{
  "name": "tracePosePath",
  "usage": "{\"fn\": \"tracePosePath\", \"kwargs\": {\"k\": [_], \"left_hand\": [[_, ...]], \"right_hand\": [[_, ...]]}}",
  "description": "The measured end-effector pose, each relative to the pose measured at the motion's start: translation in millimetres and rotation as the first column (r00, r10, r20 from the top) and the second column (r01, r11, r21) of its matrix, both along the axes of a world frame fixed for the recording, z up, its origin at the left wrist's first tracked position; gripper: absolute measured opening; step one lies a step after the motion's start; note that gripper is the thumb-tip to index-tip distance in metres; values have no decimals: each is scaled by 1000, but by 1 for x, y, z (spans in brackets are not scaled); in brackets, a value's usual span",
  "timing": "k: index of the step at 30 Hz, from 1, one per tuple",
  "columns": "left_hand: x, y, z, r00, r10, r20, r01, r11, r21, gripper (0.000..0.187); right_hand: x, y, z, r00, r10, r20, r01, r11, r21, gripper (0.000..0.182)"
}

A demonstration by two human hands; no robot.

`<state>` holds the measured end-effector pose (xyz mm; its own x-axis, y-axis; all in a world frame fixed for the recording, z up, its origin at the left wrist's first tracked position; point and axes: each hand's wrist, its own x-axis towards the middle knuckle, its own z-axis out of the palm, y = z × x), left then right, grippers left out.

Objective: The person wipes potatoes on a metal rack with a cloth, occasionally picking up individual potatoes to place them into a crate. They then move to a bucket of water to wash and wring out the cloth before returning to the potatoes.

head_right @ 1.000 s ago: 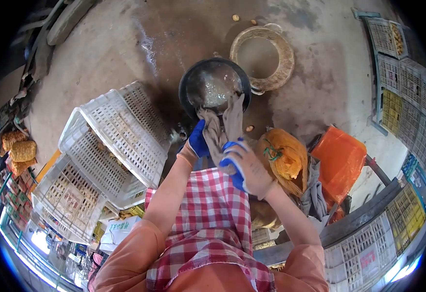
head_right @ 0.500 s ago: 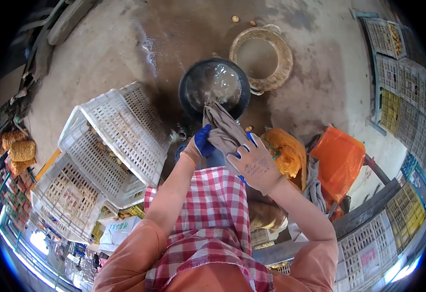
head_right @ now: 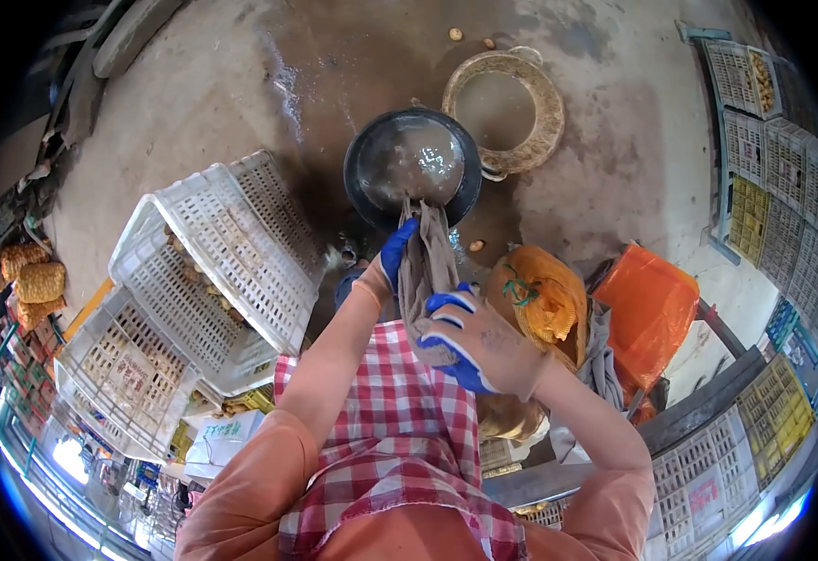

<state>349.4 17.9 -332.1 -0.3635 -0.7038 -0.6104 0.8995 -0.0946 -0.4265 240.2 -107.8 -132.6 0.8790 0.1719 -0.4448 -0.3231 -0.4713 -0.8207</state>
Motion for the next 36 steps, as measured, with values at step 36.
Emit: {"fn": "tracePosePath", "kwargs": {"k": [36], "left_hand": [[28, 45, -9, 976, -31, 215, 15, 997, 78, 47]], "right_hand": [[10, -27, -173, 239, -652, -719, 650, -443, 617, 44]]}}
